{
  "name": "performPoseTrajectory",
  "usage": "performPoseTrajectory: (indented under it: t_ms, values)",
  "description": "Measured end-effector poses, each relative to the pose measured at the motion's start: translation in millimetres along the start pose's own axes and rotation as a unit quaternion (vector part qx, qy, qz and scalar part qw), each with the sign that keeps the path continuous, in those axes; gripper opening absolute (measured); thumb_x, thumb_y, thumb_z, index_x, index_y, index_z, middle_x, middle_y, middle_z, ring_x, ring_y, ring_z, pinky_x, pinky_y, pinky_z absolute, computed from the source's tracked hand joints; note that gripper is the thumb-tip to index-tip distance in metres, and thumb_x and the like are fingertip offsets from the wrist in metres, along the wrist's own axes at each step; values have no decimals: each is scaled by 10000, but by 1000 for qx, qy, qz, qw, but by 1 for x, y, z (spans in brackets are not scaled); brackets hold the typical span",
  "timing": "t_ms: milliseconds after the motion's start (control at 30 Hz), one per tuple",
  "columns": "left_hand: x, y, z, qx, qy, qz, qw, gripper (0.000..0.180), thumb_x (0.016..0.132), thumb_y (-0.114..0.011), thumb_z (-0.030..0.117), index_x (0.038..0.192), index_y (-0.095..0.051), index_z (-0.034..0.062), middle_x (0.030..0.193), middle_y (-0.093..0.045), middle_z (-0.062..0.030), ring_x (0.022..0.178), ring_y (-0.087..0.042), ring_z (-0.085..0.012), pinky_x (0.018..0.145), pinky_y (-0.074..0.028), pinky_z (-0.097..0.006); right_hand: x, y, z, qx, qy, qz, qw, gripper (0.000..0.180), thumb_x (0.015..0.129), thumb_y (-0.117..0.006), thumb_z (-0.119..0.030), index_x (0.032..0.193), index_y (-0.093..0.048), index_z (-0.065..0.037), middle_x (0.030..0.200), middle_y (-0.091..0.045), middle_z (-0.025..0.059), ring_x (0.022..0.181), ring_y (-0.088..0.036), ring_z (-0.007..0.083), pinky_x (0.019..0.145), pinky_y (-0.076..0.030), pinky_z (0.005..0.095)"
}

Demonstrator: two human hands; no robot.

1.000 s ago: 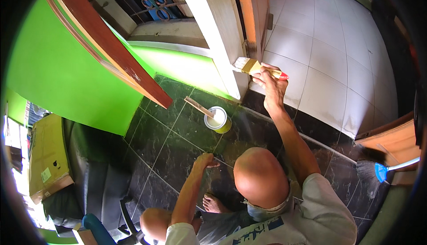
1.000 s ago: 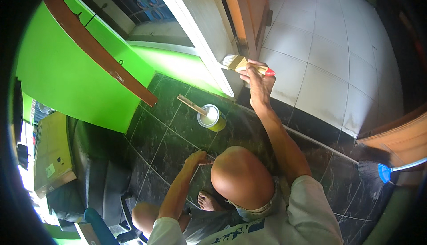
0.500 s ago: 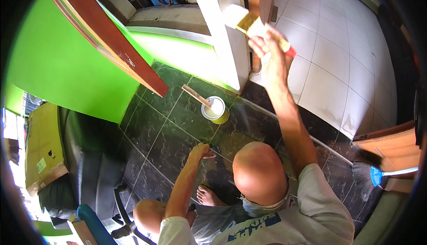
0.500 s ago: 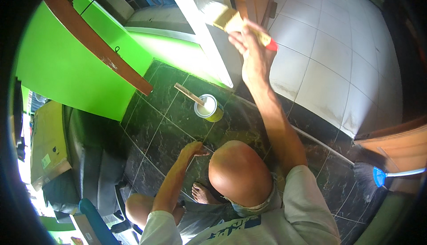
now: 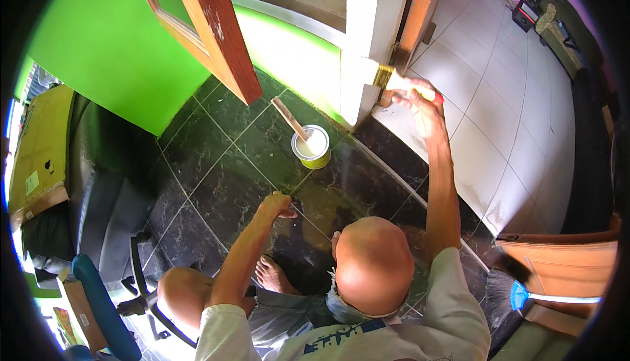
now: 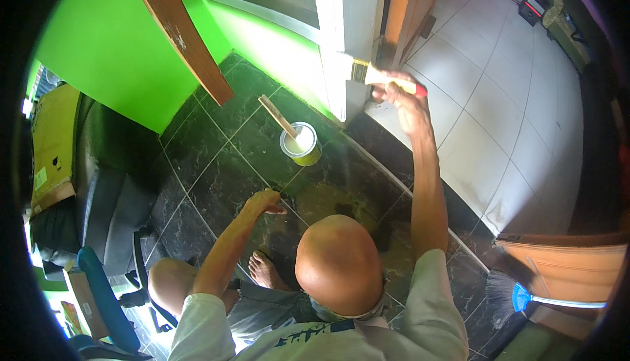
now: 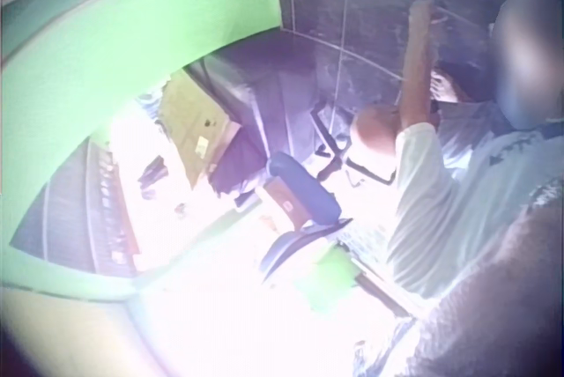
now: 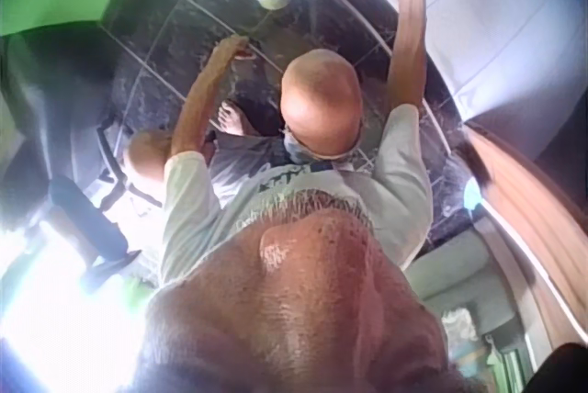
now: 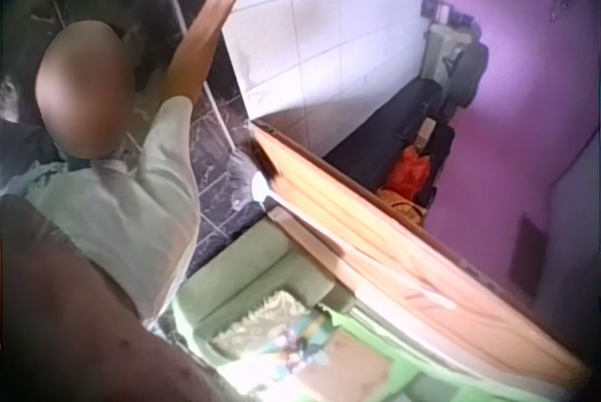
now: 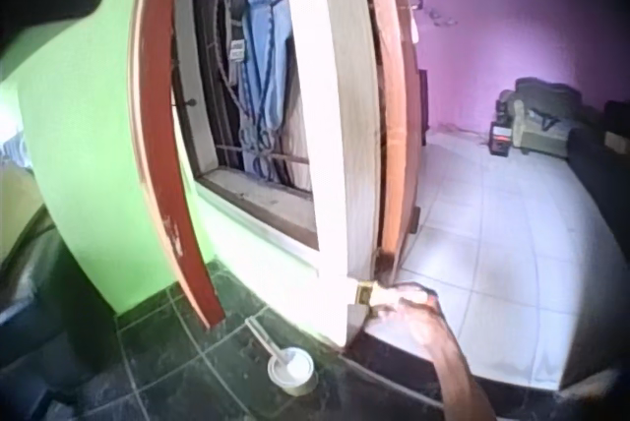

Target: The person paints a wooden door frame white using a paintbrush. They repeatedly dip the brush into a paint can and apply paint to the vertical and horizontal sections of the frame.

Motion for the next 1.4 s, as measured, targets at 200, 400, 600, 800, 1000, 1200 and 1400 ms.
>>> performPoseTrajectory:
  t_ms: [200,400,600,800,1000,1200,1400]
  values:
    - [0,-5,-6,-5,31,-2,1000,622,840,-757,548,1108,-725,-12,1265,-615,-316,1146,-633,-459,946,-541,-498,15,2,-1,-2,13,47,999,289,965,-706,-147,1210,-618,-23,1183,-674,173,1086,-679,337,905,-584,478]
    - [6,-7,-9,3,22,10,1000,604,836,-763,548,1092,-734,2,1210,-656,-293,1143,-640,-441,940,-549,-485,3,20,-11,-10,30,91,995,296,962,-703,-128,1214,-621,4,1197,-663,200,1097,-675,347,907,-588,483]
    - [-5,11,8,13,21,5,1000,565,833,-771,534,1085,-748,29,1144,-708,-230,1134,-658,-406,928,-555,-468,-48,-6,-38,-195,59,77,976,253,938,-694,-34,1177,-659,42,1139,-701,163,1055,-685,246,916,-561,379]
    - [-5,6,4,0,26,40,999,469,798,-815,463,1015,-766,50,1052,-734,-216,1067,-693,-395,895,-568,-460,-47,-68,-56,-514,150,-59,842,274,825,-689,97,1060,-744,-33,1070,-734,90,907,-711,213,797,-559,313]
    - [-5,8,9,11,0,69,998,439,777,-837,426,998,-775,52,1024,-745,-207,1050,-705,-394,880,-571,-455,-14,-93,-82,-597,175,-87,778,269,820,-754,29,1053,-765,-104,1115,-751,47,983,-741,219,816,-613,323]
    - [-2,4,3,13,15,15,1000,508,818,-790,501,1074,-762,64,1130,-714,-216,1129,-667,-402,922,-561,-467,-2,-135,-139,-594,342,-38,727,318,797,-778,66,1075,-769,-88,1113,-745,91,983,-741,218,817,-622,323]
    - [2,7,7,13,15,2,1000,517,817,-788,502,1081,-764,58,1135,-715,-215,1132,-667,-398,930,-559,-462,-27,-125,-92,-640,475,18,604,352,767,-829,6,1093,-784,-118,1154,-722,102,971,-735,237,784,-635,323]
Point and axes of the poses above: each hand's wrist, its own x-axis towards the middle knuckle, its own y-axis out of the back of the hand, z = x × y, the point moved 4 cm from there along x, towards the middle knuckle
